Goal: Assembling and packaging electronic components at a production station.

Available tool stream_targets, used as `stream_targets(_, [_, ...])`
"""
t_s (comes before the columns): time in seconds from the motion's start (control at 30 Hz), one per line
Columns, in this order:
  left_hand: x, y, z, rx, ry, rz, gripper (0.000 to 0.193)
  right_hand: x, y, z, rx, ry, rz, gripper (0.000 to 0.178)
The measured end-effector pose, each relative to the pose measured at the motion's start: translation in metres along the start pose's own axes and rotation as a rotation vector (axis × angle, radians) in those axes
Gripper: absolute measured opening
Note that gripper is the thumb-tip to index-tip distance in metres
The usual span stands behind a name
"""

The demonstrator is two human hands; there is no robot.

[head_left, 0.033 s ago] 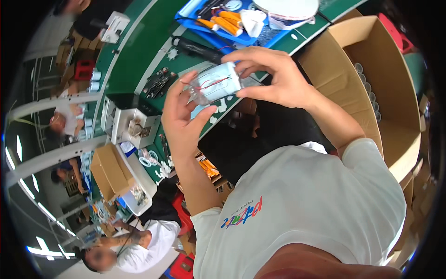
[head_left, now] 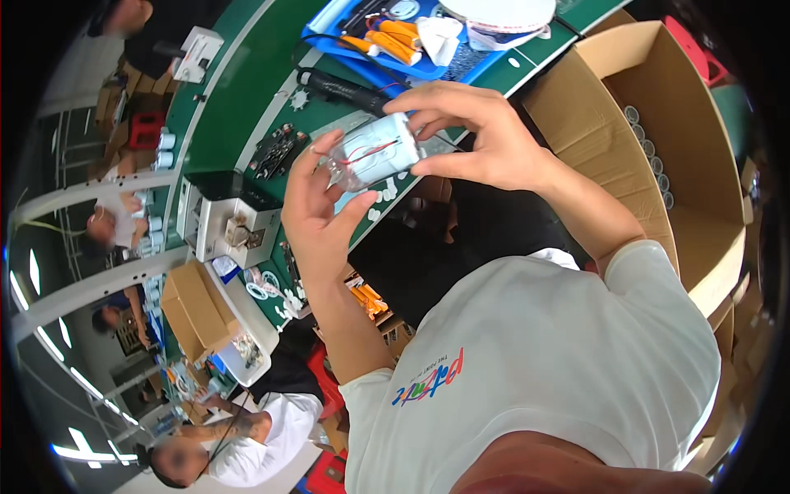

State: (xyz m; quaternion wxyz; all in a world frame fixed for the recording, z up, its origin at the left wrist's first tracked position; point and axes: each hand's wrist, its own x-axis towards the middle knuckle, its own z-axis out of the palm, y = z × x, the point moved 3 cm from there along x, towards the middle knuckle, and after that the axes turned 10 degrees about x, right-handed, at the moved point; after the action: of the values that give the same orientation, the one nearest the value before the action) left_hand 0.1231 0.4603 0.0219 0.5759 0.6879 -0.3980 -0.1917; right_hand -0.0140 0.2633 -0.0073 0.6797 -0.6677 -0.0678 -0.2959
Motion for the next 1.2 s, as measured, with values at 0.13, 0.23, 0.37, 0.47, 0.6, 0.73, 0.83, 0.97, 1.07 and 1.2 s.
stream_targets(0.13, [0.0057,-0.0067,0.0022,-0.016,-0.042,0.048,0.077,-0.0003,0.0041,-0.0018,-0.011,0.01,-0.055,0.057])
stream_targets(0.23, [0.0048,-0.0078,0.0046,-0.013,-0.046,0.063,0.076,-0.0027,0.0049,-0.0016,-0.007,0.005,-0.072,0.056])
stream_targets(0.37, [0.0029,-0.0074,0.0062,0.002,-0.042,0.061,0.075,-0.0045,0.0054,-0.0005,0.003,0.006,-0.064,0.055])
stream_targets(0.47, [0.0023,-0.0052,0.0072,0.023,-0.037,0.07,0.075,-0.004,0.0038,0.0008,0.016,0.002,-0.046,0.056])
stream_targets(0.6, [0.0025,-0.0049,0.0072,0.028,-0.035,0.081,0.074,-0.0041,0.0033,0.0017,0.019,0.002,-0.042,0.056])
stream_targets(0.73, [0.0027,-0.0047,0.0071,0.032,-0.032,0.094,0.074,-0.0043,0.0026,0.0022,0.018,0.005,-0.04,0.056])
stream_targets(0.83, [0.0027,-0.004,0.0073,0.043,-0.027,0.109,0.075,-0.0045,0.0021,0.0024,0.014,0.009,-0.029,0.057])
stream_targets(0.97, [0.0018,-0.0051,0.0064,0.036,-0.022,0.11,0.075,-0.0046,0.0028,0.0035,0.0,0.009,-0.037,0.058])
stream_targets(1.07, [0.0013,-0.0043,0.0061,0.04,-0.018,0.116,0.075,-0.0045,0.0026,0.0042,0.001,0.006,-0.036,0.059])
stream_targets(1.2, [0.0001,-0.003,0.0058,0.059,-0.012,0.13,0.075,-0.0043,0.003,0.0054,0.022,-0.001,-0.024,0.06])
